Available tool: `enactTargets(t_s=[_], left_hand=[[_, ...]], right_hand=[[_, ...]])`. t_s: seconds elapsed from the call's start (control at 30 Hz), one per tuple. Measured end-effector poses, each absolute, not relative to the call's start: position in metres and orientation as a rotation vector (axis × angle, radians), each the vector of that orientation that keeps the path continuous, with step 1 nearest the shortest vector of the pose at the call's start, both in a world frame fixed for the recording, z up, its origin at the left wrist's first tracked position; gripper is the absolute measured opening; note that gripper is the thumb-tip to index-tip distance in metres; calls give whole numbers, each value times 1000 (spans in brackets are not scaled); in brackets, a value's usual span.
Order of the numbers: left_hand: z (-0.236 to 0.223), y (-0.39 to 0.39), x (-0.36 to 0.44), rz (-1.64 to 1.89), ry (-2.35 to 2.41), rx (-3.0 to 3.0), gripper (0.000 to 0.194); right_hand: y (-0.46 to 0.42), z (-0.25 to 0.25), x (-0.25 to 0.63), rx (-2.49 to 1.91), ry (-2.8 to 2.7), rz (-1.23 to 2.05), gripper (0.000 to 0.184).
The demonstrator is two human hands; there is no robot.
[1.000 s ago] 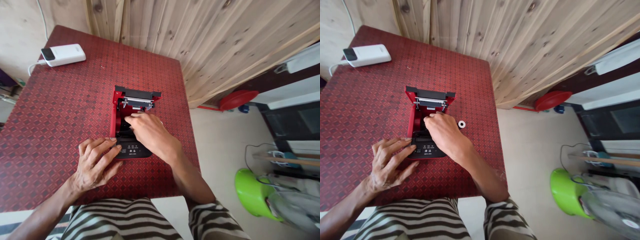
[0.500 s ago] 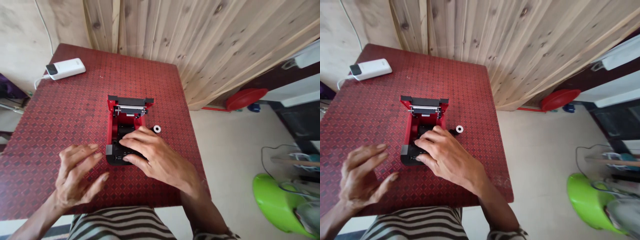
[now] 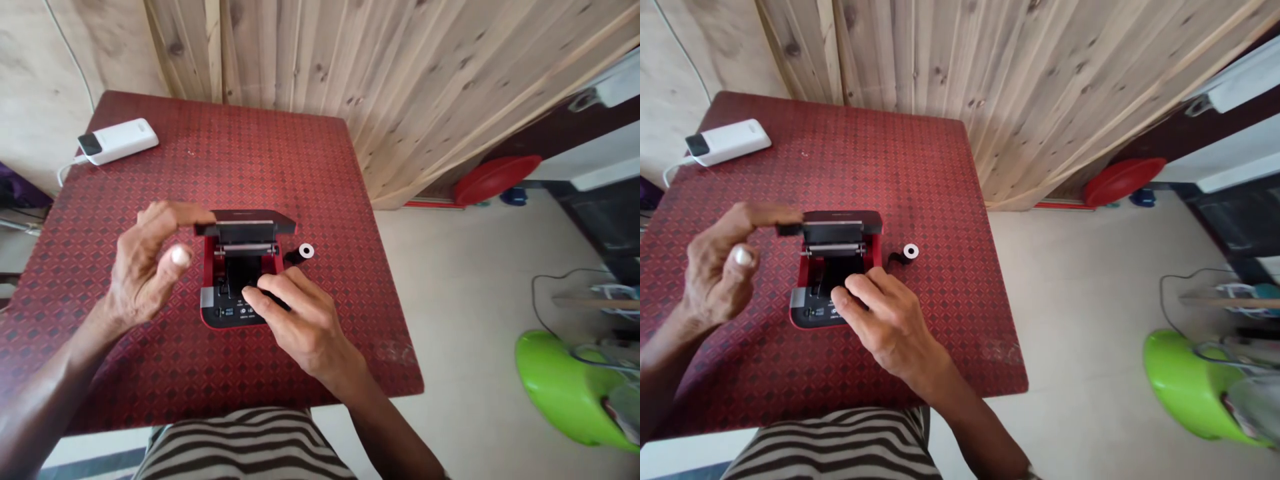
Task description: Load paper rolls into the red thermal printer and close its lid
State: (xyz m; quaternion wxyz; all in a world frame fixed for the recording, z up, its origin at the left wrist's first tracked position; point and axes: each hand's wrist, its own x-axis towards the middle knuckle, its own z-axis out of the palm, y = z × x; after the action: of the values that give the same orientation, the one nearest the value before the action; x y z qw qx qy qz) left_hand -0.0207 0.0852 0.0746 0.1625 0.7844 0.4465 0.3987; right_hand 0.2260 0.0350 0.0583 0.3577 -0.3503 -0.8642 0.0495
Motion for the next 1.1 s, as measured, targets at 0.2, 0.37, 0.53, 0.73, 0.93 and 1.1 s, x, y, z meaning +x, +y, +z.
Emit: enactTargets(t_s=[0.2,0.37,0.53,0.73,0.93,1.1], left_hand=[[42,44,-21,1052,1307,2689,60],[25,37,-18,1068,1305,2845,70],[26,36,-19,1051,1289,2878,87],[31,35,-12,1029,1315,2852,84],[24,31,-11,1023,1343,2832,73],[16,14,-17,1218,1419,2671,78]], right_hand=[[32,54,225,-927,-2272,128,23],[31,55,225,-968,-2291,208,25],[32,54,232,-935,-2116,324,28],[35,52,269,-1165,-1764,358,29],[30,14,302,-1468,-1465,433,34],[20,-27,311,-1625,-1391,595,43]])
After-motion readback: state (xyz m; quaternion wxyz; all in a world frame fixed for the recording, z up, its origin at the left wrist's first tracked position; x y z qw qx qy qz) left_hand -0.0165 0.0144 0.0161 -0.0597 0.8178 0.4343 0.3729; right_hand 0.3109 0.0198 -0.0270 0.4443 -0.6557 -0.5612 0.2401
